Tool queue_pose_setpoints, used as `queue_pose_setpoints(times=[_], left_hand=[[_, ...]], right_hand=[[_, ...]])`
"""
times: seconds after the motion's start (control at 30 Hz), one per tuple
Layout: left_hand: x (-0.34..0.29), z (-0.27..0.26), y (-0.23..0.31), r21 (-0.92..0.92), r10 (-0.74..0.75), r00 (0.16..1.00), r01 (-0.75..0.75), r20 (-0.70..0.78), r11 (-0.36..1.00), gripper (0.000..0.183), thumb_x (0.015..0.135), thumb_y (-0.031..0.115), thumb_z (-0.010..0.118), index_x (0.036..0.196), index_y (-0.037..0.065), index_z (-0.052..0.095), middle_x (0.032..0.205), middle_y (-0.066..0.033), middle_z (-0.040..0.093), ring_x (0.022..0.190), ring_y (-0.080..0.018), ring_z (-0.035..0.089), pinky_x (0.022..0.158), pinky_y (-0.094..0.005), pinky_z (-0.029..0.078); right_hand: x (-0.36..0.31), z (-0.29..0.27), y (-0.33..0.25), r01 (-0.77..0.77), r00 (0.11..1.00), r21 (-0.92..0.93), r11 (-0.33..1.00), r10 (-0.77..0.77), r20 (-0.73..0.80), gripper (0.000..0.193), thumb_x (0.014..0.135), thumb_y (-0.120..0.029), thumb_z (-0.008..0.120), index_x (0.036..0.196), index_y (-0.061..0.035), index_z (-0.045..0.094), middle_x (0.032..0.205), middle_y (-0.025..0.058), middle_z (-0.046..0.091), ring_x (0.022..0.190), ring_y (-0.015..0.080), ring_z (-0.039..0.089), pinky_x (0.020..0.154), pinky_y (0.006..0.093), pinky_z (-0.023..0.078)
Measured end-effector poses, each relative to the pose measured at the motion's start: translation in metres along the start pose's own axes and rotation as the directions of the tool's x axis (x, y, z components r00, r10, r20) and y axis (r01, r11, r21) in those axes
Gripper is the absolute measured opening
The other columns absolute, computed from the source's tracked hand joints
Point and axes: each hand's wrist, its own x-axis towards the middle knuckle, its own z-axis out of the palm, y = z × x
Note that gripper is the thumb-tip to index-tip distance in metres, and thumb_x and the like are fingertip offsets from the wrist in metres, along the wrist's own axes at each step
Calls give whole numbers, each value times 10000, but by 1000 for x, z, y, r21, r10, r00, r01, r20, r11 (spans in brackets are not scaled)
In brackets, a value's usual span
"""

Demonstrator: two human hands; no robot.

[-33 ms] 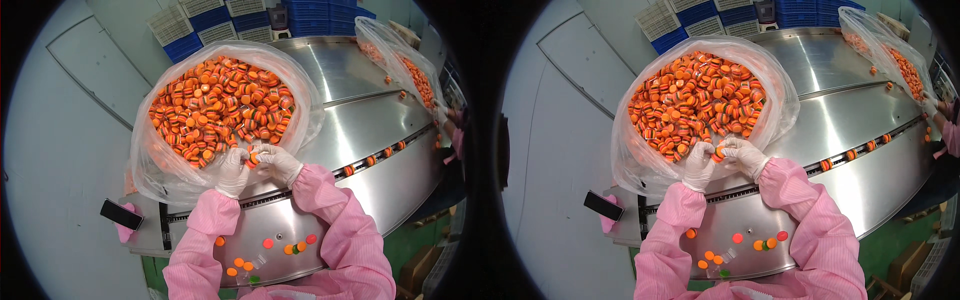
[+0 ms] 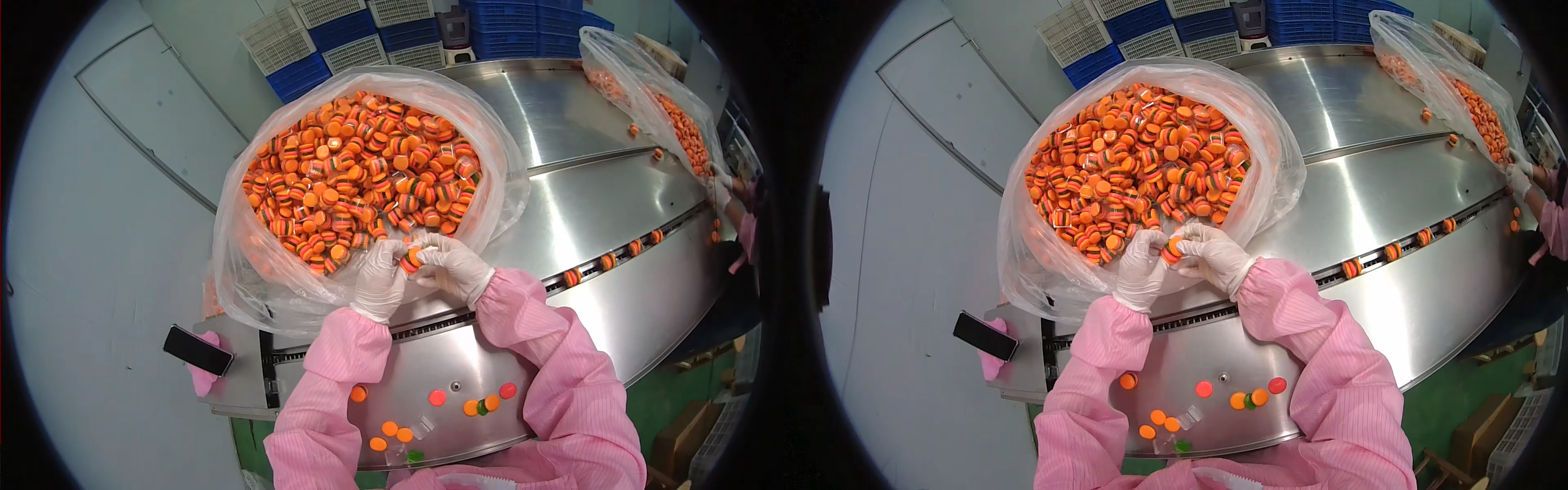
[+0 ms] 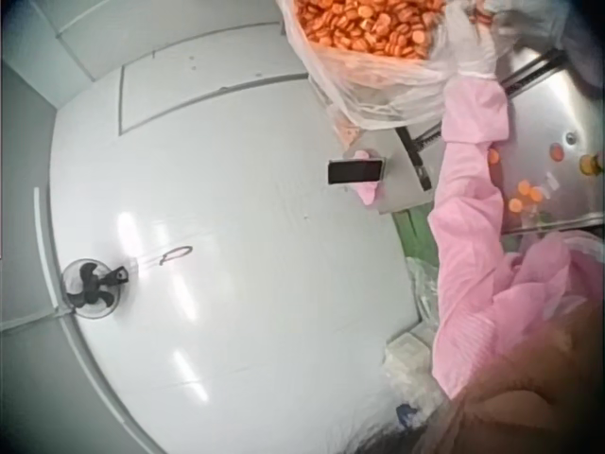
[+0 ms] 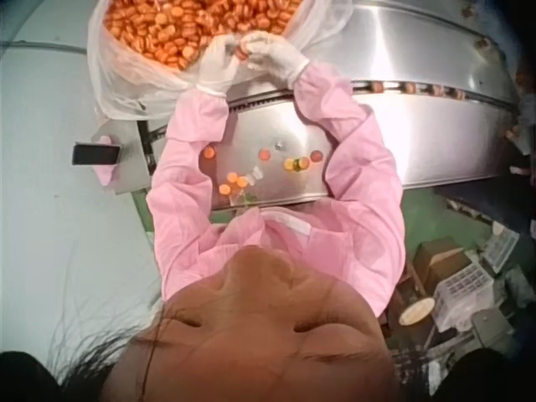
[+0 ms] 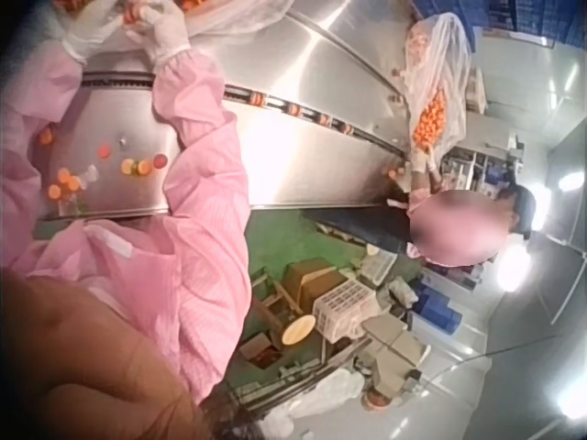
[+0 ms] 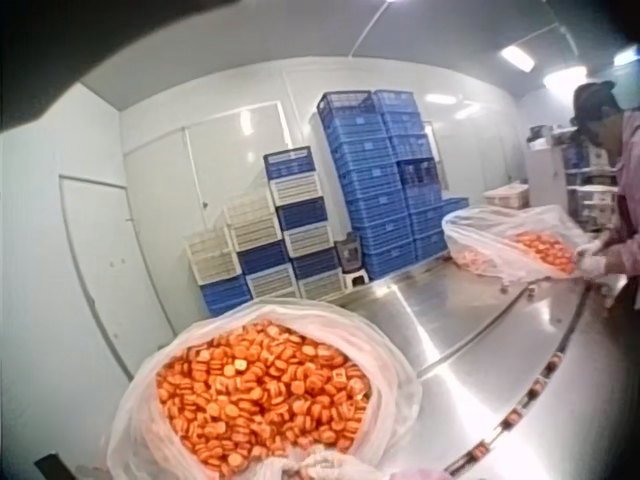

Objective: The person picks orange and green round candy pieces from a large plastic bag and places them onto a moving conveyor belt. They repeatedly pick up pieces and arrange them in a line on the belt, occasionally adjusting their position.

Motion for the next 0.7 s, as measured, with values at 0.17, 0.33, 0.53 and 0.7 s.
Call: queue_pose_setpoints(times=[0.17,0.33,0.53,0.7], left_hand=[[29,-34,-5,94,-253,967,250,24,964,373,687,36,644,1038,85,530,971,-125,475,793,-259,540,698,-341,453],[10,-26,-41,550,-353,887,143,297,823,301,694,103,656,982,128,569,956,-140,502,870,-317,553,782,-382,455],[2,-20,-63,430,-465,871,364,156,826,189,731,112,612,910,81,560,867,-119,588,824,-302,580,778,-372,458],[-8,-14,-40,20,-359,921,360,150,933,282,761,13,533,1031,69,595,775,-77,618,767,-182,603,722,-298,477]], right_hand=[[5,-7,-13,173,976,-38,984,-176,-129,142,827,-70,587,955,-59,528,874,37,587,737,121,569,613,243,483],[6,-10,-4,201,966,-239,950,-232,-110,166,819,-75,599,968,-48,531,862,22,575,743,96,539,661,241,454],[8,-9,15,359,915,-440,823,-403,-8,170,807,-55,597,961,-27,531,859,15,579,763,111,542,715,257,443],[-2,15,19,431,853,-783,448,-485,192,223,778,-40,598,987,-33,521,878,92,585,810,186,574,741,297,447]])
